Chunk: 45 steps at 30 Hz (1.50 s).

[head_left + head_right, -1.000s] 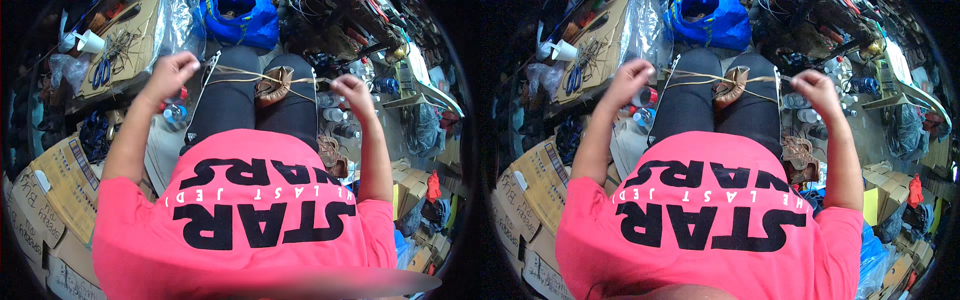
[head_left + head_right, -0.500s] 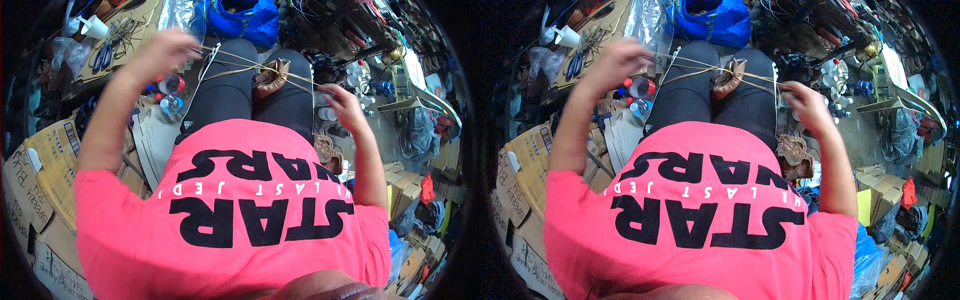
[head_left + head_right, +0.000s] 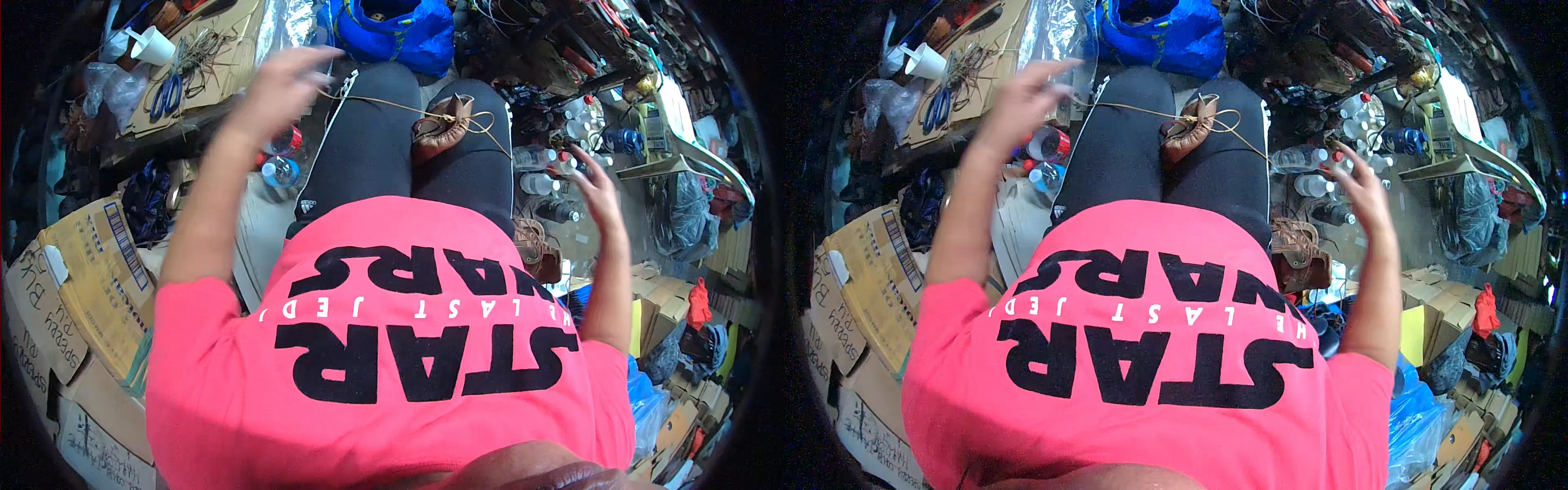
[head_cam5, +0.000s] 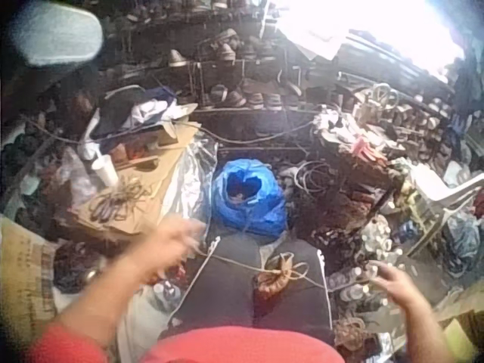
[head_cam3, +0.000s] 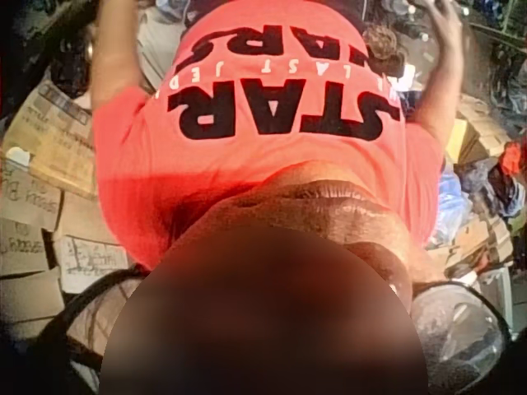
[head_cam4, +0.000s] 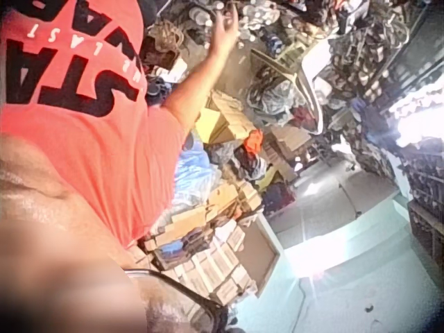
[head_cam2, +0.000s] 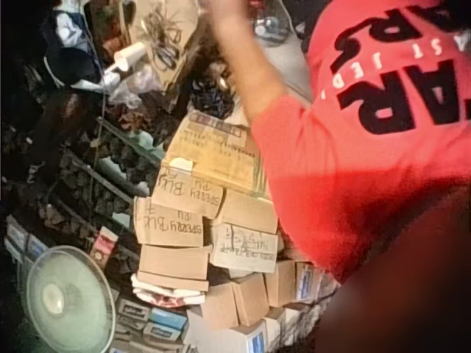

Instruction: The person is manually stitching a piece of leather for a shoe using a needle and thread.

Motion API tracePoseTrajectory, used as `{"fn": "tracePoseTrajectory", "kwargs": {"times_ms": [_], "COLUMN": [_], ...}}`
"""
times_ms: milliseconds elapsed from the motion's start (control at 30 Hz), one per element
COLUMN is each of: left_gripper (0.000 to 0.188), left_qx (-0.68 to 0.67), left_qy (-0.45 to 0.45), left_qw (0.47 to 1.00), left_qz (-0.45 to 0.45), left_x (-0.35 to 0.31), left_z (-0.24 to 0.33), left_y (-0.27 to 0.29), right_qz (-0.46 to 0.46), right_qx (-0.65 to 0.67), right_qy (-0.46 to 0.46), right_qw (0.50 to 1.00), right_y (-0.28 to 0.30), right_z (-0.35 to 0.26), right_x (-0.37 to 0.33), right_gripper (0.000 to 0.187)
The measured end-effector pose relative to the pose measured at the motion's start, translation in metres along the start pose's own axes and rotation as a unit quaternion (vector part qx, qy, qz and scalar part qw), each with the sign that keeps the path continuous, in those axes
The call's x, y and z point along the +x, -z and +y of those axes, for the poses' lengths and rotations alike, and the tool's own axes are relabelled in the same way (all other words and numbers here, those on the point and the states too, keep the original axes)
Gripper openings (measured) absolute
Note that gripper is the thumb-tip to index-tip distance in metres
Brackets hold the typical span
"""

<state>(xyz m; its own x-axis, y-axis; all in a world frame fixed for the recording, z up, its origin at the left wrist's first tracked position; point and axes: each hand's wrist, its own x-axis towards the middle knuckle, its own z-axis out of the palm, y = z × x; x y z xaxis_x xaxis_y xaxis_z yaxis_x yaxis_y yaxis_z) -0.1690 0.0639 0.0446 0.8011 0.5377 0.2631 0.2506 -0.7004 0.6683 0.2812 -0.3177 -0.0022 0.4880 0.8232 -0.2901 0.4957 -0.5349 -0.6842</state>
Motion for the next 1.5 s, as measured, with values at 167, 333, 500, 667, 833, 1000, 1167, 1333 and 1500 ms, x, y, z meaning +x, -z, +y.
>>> {"fn": "tracePoseTrajectory", "kwargs": {"times_ms": [167, 333, 500, 667, 833, 1000, 1167, 1333, 1500], "left_gripper": [0.028, 0.029, 0.023, 0.036, 0.032, 0.027, 0.027, 0.027, 0.028], "left_qx": [-0.093, -0.077, -0.112, -0.026, -0.066, -0.13, -0.222, -0.276, -0.337], "left_qy": [0.062, 0.177, 0.214, -0.085, -0.08, -0.028, -0.005, 0.034, 0.066], "left_qw": [0.98, 0.977, 0.969, 0.996, 0.973, 0.934, 0.908, 0.889, 0.862], "left_qz": [-0.165, -0.094, -0.055, -0.008, -0.207, -0.331, -0.354, -0.363, -0.373], "left_x": [0.013, 0.01, -0.008, 0.039, 0.085, 0.104, 0.105, 0.104, 0.099], "left_z": [0.052, 0.005, -0.039, 0.012, 0.061, 0.055, 0.049, 0.049, 0.045], "left_y": [-0.083, -0.032, -0.011, -0.063, -0.109, -0.119, -0.126, -0.132, -0.132], "right_qz": [-0.129, -0.08, -0.084, -0.01, -0.031, -0.048, -0.065, -0.072, -0.042], "right_qx": [0.203, 0.197, 0.163, 0.087, 0.057, -0.003, -0.008, 0.018, 0.094], "right_qy": [0.067, -0.008, -0.036, 0.066, 0.186, 0.229, 0.236, 0.244, 0.239], "right_qw": [0.968, 0.977, 0.982, 0.994, 0.98, 0.972, 0.97, 0.967, 0.966], "right_y": [-0.103, -0.079, -0.062, -0.065, -0.083, -0.088, -0.082, -0.091, -0.108], "right_z": [-0.146, -0.132, -0.083, -0.121, -0.171, -0.184, -0.183, -0.176, -0.163], "right_x": [0.018, 0.025, 0.025, 0.038, 0.055, 0.063, 0.064, 0.067, 0.056], "right_gripper": [0.026, 0.027, 0.022, 0.027, 0.019, 0.014, 0.015, 0.015, 0.014]}}
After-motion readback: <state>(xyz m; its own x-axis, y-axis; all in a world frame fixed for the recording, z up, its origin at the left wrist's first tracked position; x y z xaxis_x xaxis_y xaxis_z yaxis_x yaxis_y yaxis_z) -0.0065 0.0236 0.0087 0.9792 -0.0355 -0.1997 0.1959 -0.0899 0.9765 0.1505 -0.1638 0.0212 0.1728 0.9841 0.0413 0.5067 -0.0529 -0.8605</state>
